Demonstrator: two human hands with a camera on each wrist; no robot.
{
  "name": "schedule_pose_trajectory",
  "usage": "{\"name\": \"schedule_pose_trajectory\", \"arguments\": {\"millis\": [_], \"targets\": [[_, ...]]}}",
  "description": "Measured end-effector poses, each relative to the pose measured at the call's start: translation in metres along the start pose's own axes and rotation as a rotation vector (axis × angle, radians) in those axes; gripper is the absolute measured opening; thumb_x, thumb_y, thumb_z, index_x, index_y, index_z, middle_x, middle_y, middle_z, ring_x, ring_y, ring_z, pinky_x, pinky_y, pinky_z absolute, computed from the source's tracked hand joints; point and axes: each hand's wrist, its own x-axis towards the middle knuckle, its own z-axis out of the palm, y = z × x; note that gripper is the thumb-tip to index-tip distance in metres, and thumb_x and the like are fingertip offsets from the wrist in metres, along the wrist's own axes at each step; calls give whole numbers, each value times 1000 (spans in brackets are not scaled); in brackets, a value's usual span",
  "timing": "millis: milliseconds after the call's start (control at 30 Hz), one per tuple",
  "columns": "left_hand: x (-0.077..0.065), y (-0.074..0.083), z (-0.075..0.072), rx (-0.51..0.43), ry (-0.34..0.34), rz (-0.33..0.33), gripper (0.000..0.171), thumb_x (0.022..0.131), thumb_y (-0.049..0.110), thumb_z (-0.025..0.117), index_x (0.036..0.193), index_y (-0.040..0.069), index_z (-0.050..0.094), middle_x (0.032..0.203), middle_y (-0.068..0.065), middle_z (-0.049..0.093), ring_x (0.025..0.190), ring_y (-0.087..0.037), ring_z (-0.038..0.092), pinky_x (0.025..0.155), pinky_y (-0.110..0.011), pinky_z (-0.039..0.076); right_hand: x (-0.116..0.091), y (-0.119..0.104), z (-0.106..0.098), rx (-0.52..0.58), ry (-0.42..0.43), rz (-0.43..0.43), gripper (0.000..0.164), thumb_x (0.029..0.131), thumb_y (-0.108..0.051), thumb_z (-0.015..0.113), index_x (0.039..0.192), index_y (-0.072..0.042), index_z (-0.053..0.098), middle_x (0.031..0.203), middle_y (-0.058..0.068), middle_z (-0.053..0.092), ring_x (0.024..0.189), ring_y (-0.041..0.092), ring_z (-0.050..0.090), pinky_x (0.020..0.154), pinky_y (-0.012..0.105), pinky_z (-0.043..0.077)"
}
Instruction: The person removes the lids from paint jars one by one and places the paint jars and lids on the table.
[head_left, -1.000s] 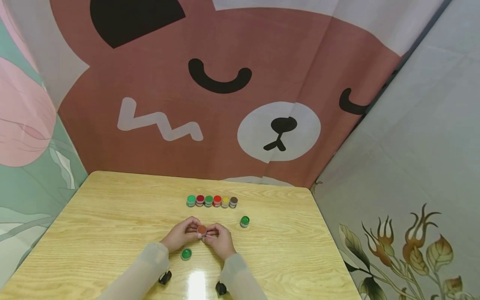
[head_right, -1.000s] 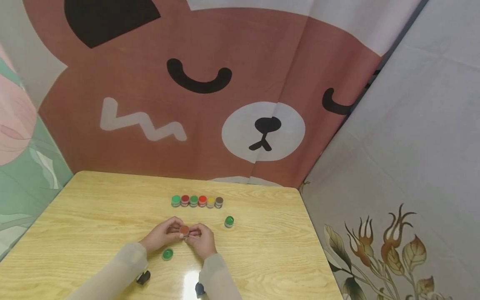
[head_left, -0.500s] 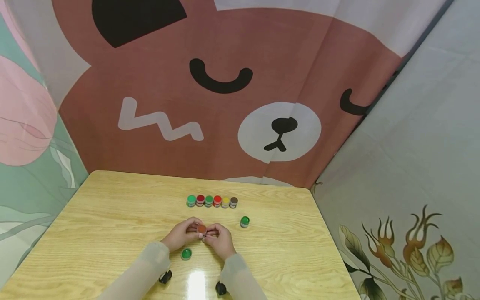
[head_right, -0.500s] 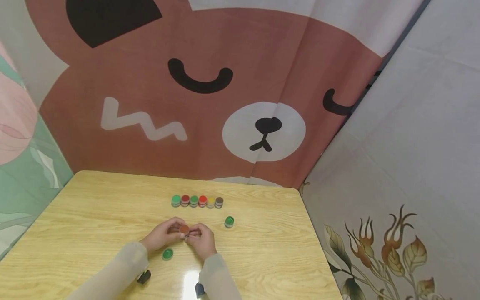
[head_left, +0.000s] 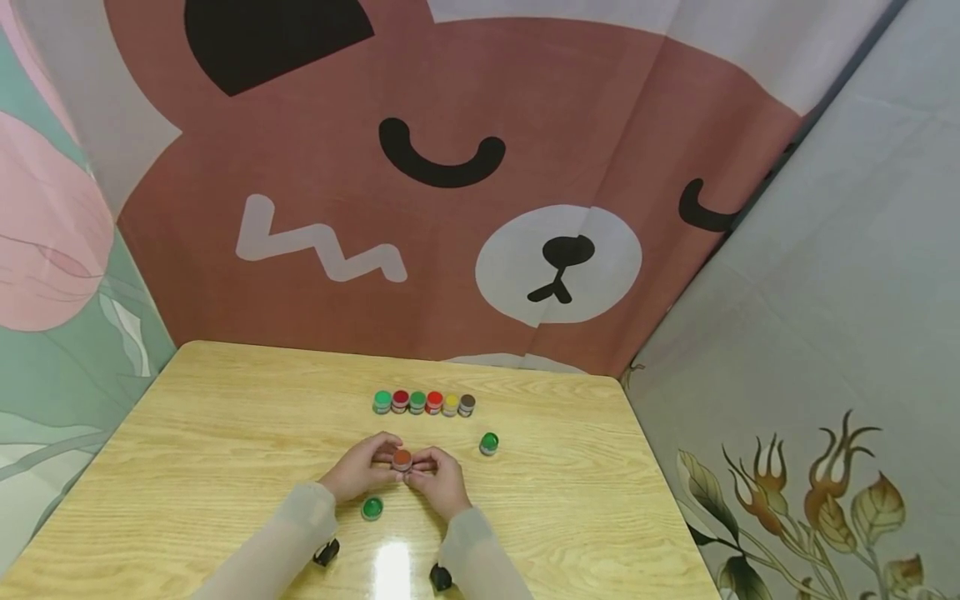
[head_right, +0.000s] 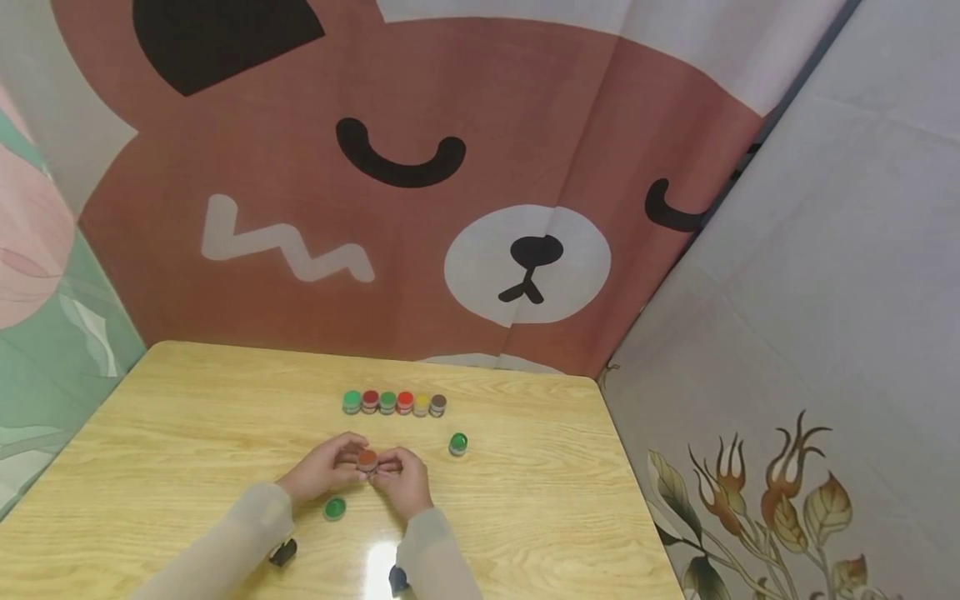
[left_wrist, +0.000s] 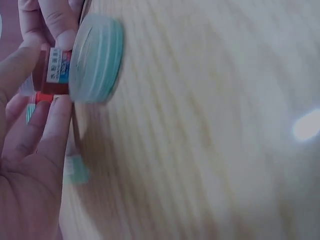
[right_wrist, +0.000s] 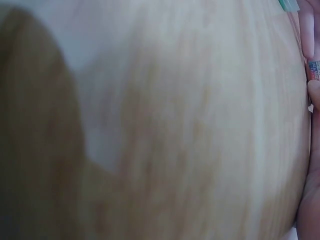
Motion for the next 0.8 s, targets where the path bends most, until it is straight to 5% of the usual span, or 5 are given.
{"name": "schedule_pose_trajectory", "arguments": {"millis": [367, 800], "targets": [[10, 15, -16, 315, -90, 187, 32, 92, 10, 76, 122, 4, 66, 117, -9, 62, 108, -34, 62, 93, -47, 56, -2, 1, 0, 10, -13, -32, 23, 84, 0, 81, 103, -4, 70, 94, 2, 68, 86, 11, 69, 77, 23, 60], [24, 38, -13, 453, -221, 198, 21, 90, 4, 75, 112, 4, 76, 103, -3, 68, 95, -20, 62, 84, -33, 56, 0, 6, 7, -9, 37, -41, 32, 80, -1, 85, 107, -4, 69, 96, 2, 63, 87, 10, 65, 78, 20, 58]]}}
